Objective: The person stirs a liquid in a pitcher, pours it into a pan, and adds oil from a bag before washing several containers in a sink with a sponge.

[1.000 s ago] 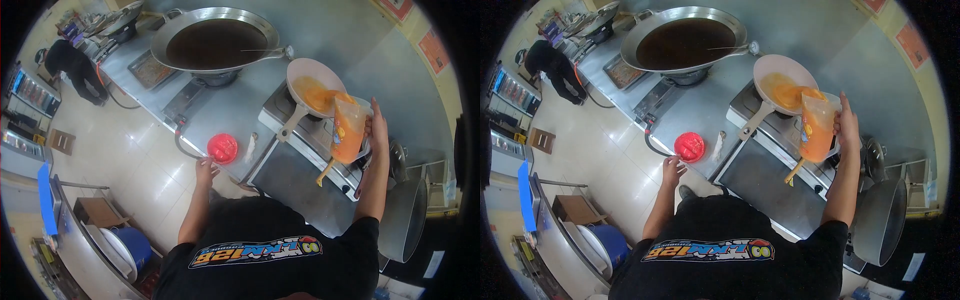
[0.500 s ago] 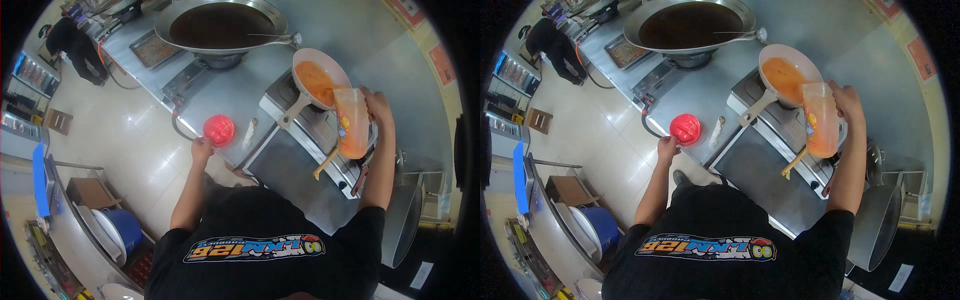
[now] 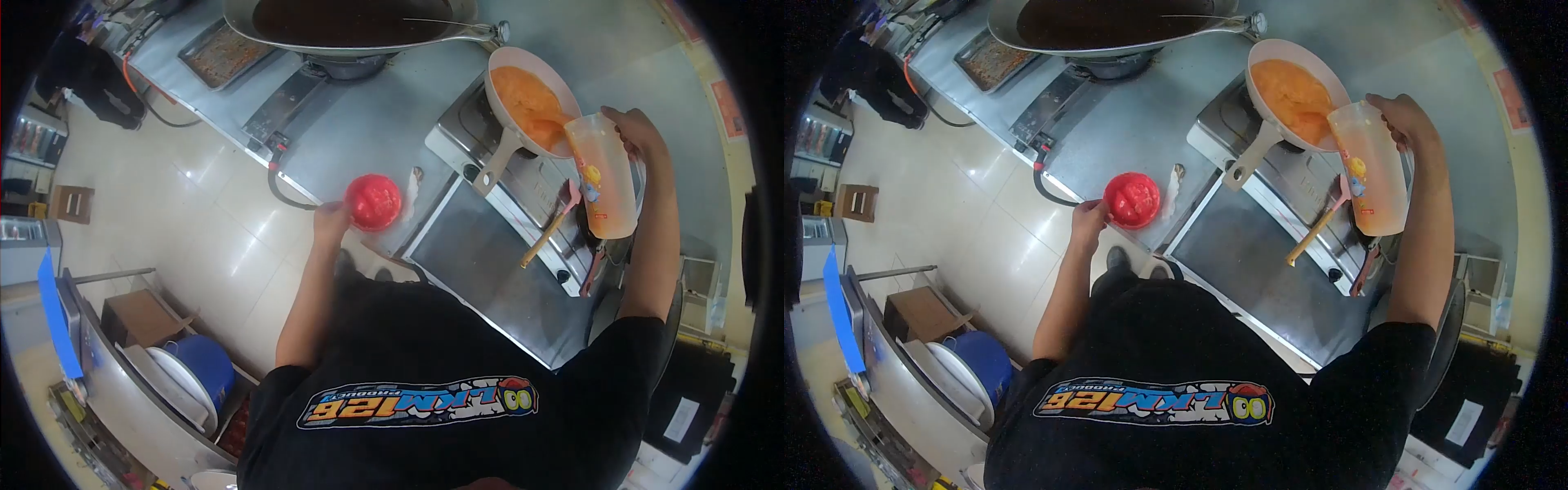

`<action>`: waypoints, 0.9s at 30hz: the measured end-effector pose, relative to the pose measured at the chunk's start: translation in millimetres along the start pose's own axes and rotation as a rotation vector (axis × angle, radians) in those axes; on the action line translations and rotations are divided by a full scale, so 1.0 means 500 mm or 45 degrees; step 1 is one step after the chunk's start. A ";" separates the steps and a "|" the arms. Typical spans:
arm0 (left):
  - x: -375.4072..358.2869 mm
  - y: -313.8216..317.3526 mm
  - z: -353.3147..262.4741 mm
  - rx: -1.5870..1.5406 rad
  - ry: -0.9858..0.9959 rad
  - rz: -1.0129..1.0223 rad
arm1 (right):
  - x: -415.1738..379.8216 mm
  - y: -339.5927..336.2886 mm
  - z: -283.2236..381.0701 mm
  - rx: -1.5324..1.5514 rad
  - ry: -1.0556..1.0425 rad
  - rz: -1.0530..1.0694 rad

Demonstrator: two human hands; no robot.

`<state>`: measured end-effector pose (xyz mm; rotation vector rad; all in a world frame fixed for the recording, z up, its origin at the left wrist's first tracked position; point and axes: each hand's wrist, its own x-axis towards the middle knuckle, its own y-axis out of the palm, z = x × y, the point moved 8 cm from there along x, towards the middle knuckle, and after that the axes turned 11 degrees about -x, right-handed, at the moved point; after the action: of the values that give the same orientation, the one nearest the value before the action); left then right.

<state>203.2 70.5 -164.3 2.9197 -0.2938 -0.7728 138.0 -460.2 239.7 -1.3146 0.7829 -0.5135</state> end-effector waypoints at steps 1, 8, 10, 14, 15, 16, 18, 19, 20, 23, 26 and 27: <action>0.005 0.004 0.002 -0.006 0.006 0.004 | 0.004 0.000 0.006 -0.038 0.013 0.007; 0.021 0.028 -0.037 0.504 0.070 0.099 | 0.059 0.015 0.052 -0.272 0.048 0.033; 0.013 0.033 -0.049 0.576 0.079 0.147 | 0.044 0.012 0.085 -0.369 0.036 0.009; 0.024 0.029 -0.047 0.685 0.093 0.162 | 0.075 0.020 0.118 -0.705 -0.234 -0.266; 0.024 0.034 -0.051 0.685 0.065 0.207 | 0.060 0.020 0.146 -0.832 -0.359 -0.373; 0.024 0.039 -0.058 0.684 0.037 0.256 | 0.049 0.023 0.150 -0.907 -0.345 -0.369; 0.023 0.047 -0.054 0.676 0.013 0.270 | 0.012 0.041 0.183 -1.048 -0.320 -0.364; 0.025 0.047 -0.048 0.671 0.020 0.233 | -0.006 0.056 0.197 -1.109 -0.319 -0.325; 0.030 0.044 -0.046 0.667 0.031 0.194 | -0.022 0.072 0.209 -1.165 -0.319 -0.291; 0.038 0.053 -0.027 0.694 -0.150 0.334 | -0.070 0.104 0.203 -1.392 -0.367 -0.314; 0.037 0.053 -0.002 0.417 -0.339 0.385 | -0.102 0.136 0.171 -1.568 -0.449 -0.454; 0.033 0.052 -0.006 0.317 -0.336 0.387 | -0.117 0.144 0.160 -1.588 -0.481 -0.497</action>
<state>214.8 41.8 -165.5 2.8800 -0.8941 -1.1382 153.6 -351.1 187.1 -2.6564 0.4927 0.0034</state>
